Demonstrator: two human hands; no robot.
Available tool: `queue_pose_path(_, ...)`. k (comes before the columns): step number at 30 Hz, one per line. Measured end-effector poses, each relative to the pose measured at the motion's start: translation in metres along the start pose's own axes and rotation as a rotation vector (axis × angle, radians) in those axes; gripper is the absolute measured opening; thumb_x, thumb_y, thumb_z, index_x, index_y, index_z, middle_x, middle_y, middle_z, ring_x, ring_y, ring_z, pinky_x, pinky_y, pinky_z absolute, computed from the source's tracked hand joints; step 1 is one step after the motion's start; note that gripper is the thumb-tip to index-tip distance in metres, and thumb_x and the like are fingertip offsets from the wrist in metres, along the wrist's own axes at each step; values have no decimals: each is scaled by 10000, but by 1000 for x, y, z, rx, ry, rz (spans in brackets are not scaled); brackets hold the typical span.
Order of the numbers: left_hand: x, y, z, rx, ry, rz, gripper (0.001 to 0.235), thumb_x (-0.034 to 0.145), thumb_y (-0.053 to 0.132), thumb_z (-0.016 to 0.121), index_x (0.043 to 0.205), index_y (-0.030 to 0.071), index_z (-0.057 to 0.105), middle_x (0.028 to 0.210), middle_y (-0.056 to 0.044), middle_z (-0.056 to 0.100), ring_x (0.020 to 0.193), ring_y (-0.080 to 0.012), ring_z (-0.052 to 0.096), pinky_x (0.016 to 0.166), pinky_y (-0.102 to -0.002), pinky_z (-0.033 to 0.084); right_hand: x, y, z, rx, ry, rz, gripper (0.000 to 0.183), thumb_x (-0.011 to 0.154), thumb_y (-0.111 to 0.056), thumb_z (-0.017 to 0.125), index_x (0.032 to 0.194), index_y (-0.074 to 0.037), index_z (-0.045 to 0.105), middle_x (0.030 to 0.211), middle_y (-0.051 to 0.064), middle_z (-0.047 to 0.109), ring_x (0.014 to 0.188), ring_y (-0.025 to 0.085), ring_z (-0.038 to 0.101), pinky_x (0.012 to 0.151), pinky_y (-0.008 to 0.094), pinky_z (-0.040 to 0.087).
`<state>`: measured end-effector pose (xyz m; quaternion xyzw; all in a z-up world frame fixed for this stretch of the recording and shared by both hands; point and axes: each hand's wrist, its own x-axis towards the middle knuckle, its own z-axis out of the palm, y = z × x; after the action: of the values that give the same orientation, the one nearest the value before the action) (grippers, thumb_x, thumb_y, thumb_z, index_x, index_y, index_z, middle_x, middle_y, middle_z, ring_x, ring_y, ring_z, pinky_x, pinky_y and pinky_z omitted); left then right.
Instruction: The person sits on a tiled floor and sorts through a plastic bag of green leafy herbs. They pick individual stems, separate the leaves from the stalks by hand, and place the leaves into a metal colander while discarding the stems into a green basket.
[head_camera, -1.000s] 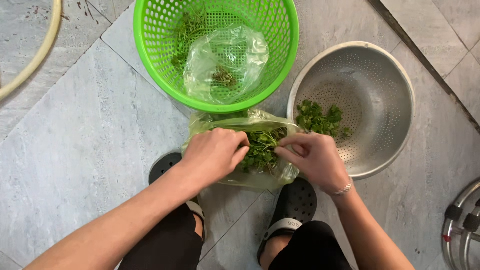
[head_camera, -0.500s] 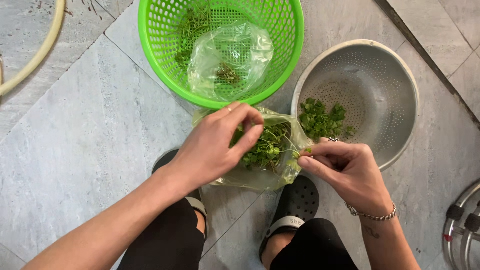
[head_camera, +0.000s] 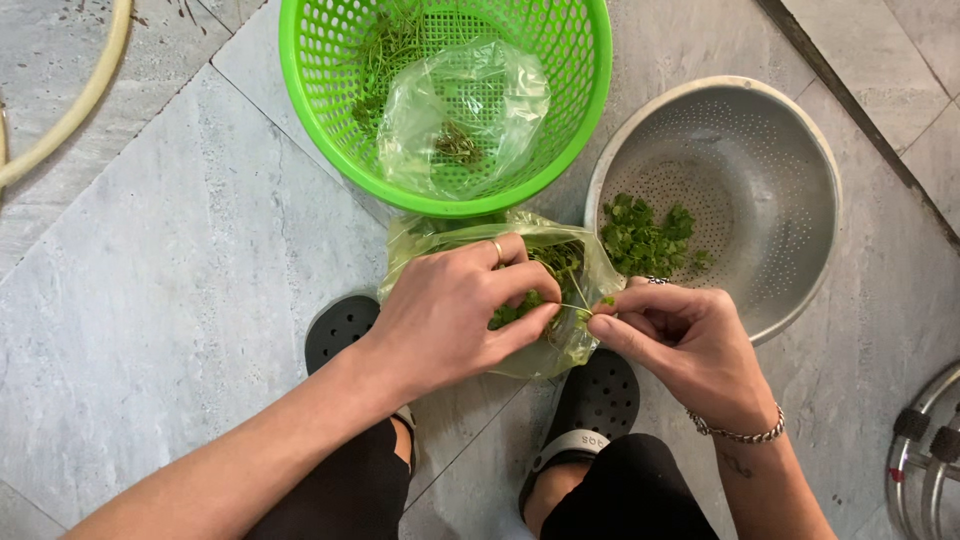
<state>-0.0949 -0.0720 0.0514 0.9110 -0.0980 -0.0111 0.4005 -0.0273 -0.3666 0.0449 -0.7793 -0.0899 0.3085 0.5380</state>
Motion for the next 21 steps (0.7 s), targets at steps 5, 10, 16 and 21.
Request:
queue_pose_path(5, 1, -1, -4, 4, -30, -55, 120, 1139, 406, 801, 1164, 306, 862, 1059, 29, 728, 782, -291, 796, 600, -536, 605, -1, -11, 0, -20, 27, 42, 97, 1045, -79, 974, 1018, 14, 965, 792, -34, 551, 732, 76, 380, 671, 266, 294)
queue_pose_path(10, 3, 0, -4, -33, -65, -147, 118, 1116, 451, 789, 1139, 356, 857, 1062, 61, 713, 712, -274, 751, 589, -538, 590, 0, -4, -1, -50, 10, 19, 106, 1050, -103, 967, 1029, 1, 965, 772, -53, 469, 721, 77, 349, 667, 273, 284)
queue_pose_path(16, 6, -12, 3, -549, -46, -344, 47, 1077, 252, 870, 1060, 257, 913, 963, 88, 744, 793, -56, 609, 696, -272, 470, -2, -5, 0, -3, 23, 83, 107, 1051, -70, 973, 1015, 32, 972, 832, -21, 687, 723, 51, 414, 635, 243, 296)
queue_pose_path(21, 7, -39, 21, -1028, -20, -422, 155, 1217, 194, 703, 1235, 86, 813, 1373, -76, 956, 1047, -127, 893, 831, -271, 692, -1, 2, -6, 116, 12, 131, 149, 1035, -62, 967, 1088, 78, 966, 985, 56, 875, 880, 64, 688, 778, 208, 542)
